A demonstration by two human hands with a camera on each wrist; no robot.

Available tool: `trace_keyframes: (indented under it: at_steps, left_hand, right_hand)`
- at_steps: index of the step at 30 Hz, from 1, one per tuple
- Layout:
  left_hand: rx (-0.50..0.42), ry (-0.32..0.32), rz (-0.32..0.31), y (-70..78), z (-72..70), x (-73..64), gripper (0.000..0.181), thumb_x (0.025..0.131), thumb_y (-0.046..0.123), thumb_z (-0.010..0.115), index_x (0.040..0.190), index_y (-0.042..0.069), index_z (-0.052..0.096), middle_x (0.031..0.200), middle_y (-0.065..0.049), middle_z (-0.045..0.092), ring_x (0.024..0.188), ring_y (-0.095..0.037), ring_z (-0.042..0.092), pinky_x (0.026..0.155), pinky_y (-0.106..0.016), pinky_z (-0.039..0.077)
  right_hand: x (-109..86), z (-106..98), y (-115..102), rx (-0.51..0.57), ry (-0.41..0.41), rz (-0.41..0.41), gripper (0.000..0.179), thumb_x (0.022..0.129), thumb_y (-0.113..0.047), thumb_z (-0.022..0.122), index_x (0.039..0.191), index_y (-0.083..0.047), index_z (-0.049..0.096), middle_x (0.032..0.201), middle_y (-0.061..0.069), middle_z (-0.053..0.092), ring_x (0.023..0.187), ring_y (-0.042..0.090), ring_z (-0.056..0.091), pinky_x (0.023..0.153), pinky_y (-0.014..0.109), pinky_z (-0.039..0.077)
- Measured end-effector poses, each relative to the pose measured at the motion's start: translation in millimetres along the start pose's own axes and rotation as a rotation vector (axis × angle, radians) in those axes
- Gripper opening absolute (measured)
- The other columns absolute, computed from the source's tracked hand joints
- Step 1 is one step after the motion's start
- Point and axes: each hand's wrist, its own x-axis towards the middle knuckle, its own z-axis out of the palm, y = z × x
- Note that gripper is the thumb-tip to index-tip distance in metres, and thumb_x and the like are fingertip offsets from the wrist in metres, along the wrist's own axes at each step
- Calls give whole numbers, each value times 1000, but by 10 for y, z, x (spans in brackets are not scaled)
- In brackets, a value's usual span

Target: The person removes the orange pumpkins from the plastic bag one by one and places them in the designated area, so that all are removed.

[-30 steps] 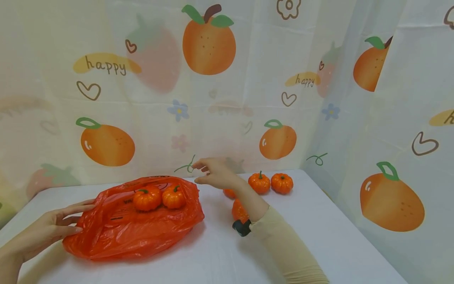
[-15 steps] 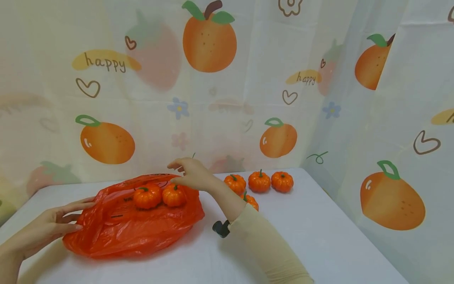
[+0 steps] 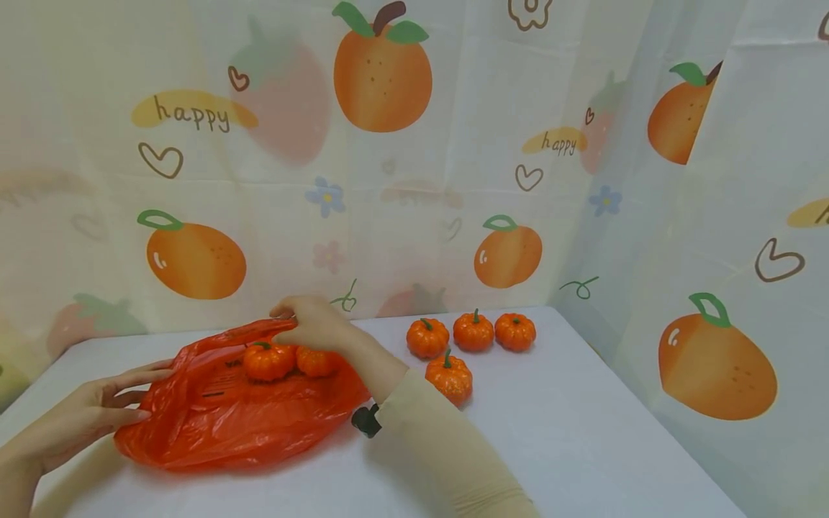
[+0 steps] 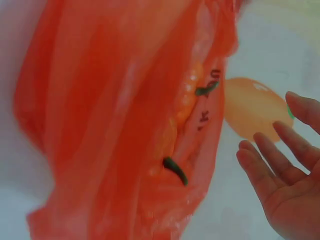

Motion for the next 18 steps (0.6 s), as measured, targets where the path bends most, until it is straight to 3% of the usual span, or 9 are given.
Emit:
trace_keyframes:
  at_steps: [6, 13, 18]
  left_hand:
    - [20, 20, -17, -2, -4, 2, 54, 100, -1, 44, 153, 9, 35, 140, 45, 39, 111, 7, 59, 83, -24, 58]
    - [22, 36, -27, 1, 9, -3, 54, 100, -1, 45, 152, 9, 36, 140, 45, 40, 111, 7, 59, 83, -24, 58]
    - [24, 40, -36, 10, 8, -10, 55, 100, 0, 46, 153, 10, 35, 139, 46, 40, 111, 7, 59, 83, -24, 58]
  right_hand:
    - [106, 130, -77, -56, 11, 33, 44, 87, -33, 73, 126, -14, 65, 124, -2, 70, 113, 12, 64, 92, 15, 49]
    - [183, 283, -134, -8, 47, 95, 40, 85, -30, 76, 121, -13, 68, 119, -1, 72, 102, 7, 64, 84, 12, 49]
    - [233, 370, -166, -53, 73, 127, 40, 83, -31, 77, 118, -12, 70, 118, -3, 72, 104, 7, 64, 83, 10, 48]
